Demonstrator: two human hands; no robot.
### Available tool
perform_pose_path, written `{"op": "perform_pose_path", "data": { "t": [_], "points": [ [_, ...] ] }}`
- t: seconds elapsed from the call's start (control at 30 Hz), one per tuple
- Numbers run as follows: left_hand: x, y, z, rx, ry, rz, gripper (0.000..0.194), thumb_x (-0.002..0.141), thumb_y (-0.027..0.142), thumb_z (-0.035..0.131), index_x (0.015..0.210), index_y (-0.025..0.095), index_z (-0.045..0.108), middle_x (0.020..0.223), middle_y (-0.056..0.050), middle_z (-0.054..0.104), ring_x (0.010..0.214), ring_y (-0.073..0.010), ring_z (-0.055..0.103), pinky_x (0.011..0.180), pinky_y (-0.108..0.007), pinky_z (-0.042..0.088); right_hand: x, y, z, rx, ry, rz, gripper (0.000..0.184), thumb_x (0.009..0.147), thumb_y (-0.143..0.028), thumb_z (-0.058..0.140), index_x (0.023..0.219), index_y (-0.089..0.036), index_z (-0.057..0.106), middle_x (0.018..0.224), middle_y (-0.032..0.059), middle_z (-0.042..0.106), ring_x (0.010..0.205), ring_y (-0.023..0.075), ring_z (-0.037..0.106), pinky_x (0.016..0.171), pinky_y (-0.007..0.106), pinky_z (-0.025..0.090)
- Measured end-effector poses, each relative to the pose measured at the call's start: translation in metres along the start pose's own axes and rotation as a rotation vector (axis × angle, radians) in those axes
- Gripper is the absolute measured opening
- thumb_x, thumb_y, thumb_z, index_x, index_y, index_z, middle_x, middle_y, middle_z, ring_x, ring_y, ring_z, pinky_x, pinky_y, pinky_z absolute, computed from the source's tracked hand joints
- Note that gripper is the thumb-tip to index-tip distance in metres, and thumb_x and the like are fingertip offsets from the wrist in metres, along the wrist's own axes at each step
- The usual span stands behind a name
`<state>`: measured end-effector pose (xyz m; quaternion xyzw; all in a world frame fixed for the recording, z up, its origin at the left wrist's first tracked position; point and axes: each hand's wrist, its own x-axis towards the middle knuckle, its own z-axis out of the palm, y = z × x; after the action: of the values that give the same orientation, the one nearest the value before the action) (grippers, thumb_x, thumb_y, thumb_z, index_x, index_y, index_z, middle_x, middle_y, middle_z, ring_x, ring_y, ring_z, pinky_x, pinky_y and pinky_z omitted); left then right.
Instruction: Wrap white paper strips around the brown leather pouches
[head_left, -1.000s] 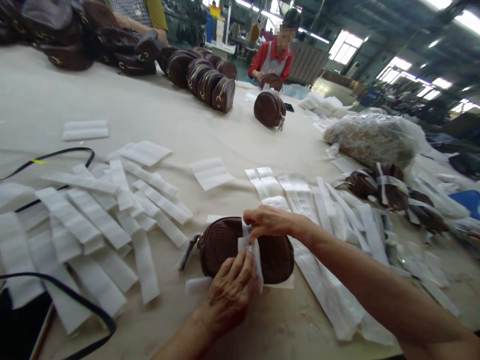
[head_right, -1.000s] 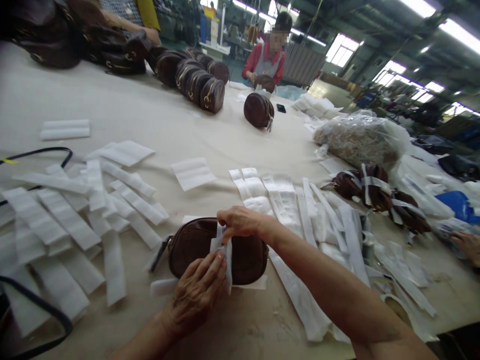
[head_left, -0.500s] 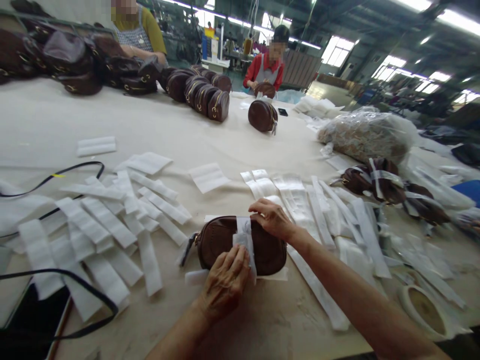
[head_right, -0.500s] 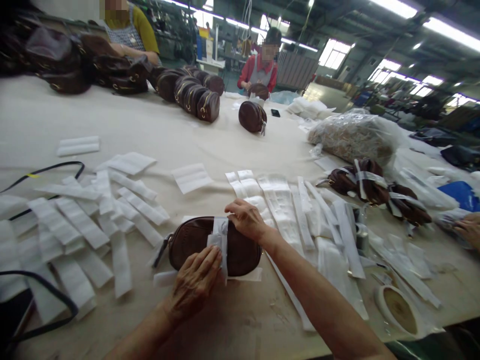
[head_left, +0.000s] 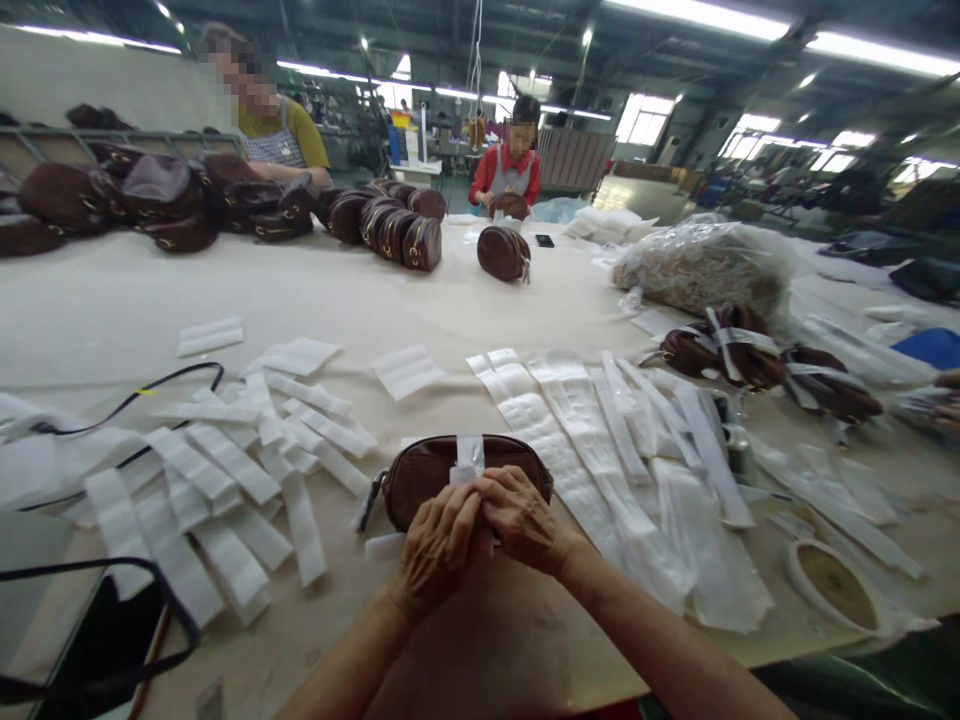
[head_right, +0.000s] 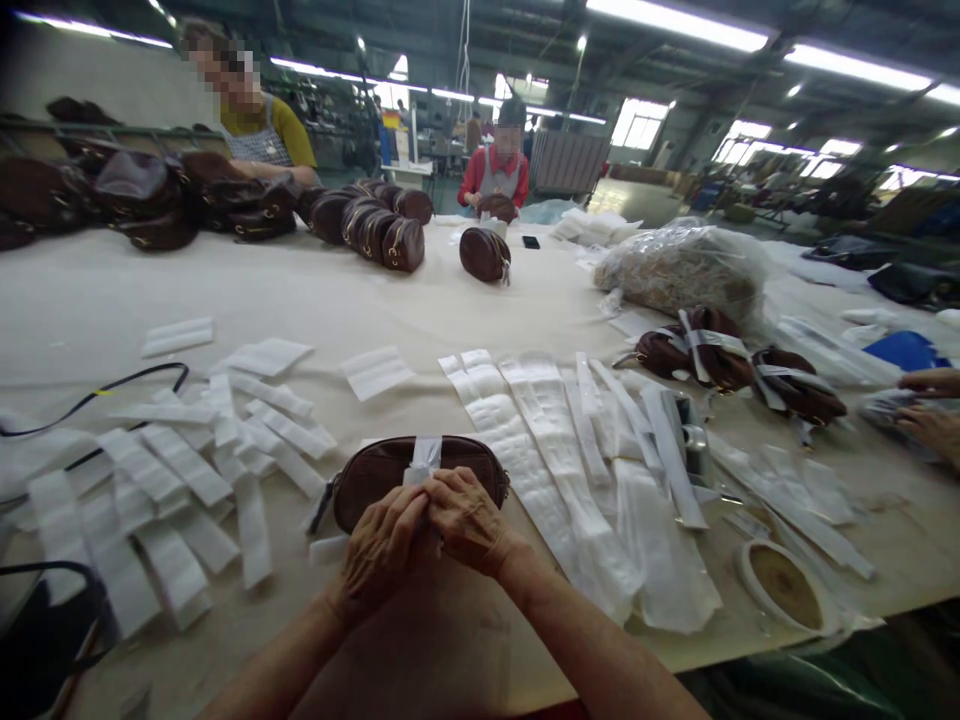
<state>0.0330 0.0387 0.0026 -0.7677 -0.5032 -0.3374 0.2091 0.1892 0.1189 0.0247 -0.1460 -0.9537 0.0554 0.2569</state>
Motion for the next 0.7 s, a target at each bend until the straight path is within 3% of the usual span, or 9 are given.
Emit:
{"op": "perform_pose_path", "data": {
  "t": [0.13,0.23,0.4,0.47,0.57,0.63,0.7],
  "points": [
    [0.004,0.001,-0.002,0.018,-0.022,0.008,0.026,0.093,0.020,0.042,0.113,0.009,0.052,0.104,-0.014,0.065,0.104,-0.0230,0.059,0.086,-0.033,0.046,-0.007,-0.005,-0.002,0.000,-0.005,-0.002,0.021,0.080,-0.011,0.055,0.099,-0.016,0.063,0.109,0.0121,0.062,0.104,0.0251,0.049,0.090,0.041,0.043],
    [0.003,0.001,-0.001,0.027,-0.031,0.011,0.025,0.093,0.020,0.040,0.113,0.011,0.053,0.103,-0.013,0.065,0.103,-0.0232,0.060,0.084,-0.033,0.046,-0.019,-0.011,-0.008,0.039,0.076,0.030,0.026,0.081,-0.010,0.049,0.102,-0.019,0.063,0.114,0.0109,0.060,0.106,0.0253,0.050,0.089,0.042,0.043],
    [0.000,0.001,0.003,0.065,-0.035,0.015,0.026,0.091,0.016,0.042,0.112,0.009,0.054,0.103,-0.014,0.066,0.102,-0.0237,0.060,0.083,-0.034,0.046,-0.025,-0.004,-0.019,0.087,0.159,0.368,0.030,0.086,-0.011,0.044,0.109,-0.019,0.061,0.110,0.0113,0.062,0.104,0.0230,0.055,0.090,0.040,0.044],
    [0.000,0.002,0.003,0.072,-0.042,0.030,0.028,0.090,0.016,0.042,0.115,0.010,0.054,0.104,-0.014,0.066,0.103,-0.0238,0.060,0.083,-0.034,0.046,-0.010,0.009,-0.022,0.112,0.054,0.495,0.029,0.086,-0.018,0.050,0.114,-0.017,0.059,0.120,0.0140,0.058,0.113,0.0259,0.052,0.096,0.044,0.040],
    [0.001,0.002,0.001,0.069,-0.035,0.047,0.032,0.090,0.016,0.041,0.119,0.011,0.053,0.105,-0.014,0.066,0.104,-0.0232,0.060,0.084,-0.033,0.047,0.028,0.034,-0.025,0.240,-0.284,0.652,0.041,0.086,-0.025,0.054,0.125,-0.015,0.051,0.135,0.0160,0.048,0.128,0.0287,0.040,0.106,0.048,0.028],
    [0.000,0.001,0.000,0.055,-0.018,0.052,0.033,0.090,0.016,0.041,0.120,0.012,0.053,0.105,-0.013,0.067,0.103,-0.0220,0.061,0.086,-0.032,0.046,0.053,0.051,-0.027,0.320,-0.466,0.707,0.039,0.086,-0.027,0.055,0.122,-0.014,0.054,0.131,0.0155,0.052,0.125,0.0285,0.043,0.103,0.045,0.031],
    [-0.003,-0.003,-0.001,0.027,0.003,0.060,0.033,0.089,0.016,0.041,0.120,0.014,0.055,0.105,-0.011,0.068,0.101,-0.0206,0.062,0.086,-0.030,0.046,0.071,0.067,-0.032,0.380,-0.567,0.740,0.030,0.081,-0.027,0.062,0.108,-0.013,0.063,0.115,0.0118,0.062,0.112,0.0260,0.053,0.094,0.038,0.040]
  ]
}}
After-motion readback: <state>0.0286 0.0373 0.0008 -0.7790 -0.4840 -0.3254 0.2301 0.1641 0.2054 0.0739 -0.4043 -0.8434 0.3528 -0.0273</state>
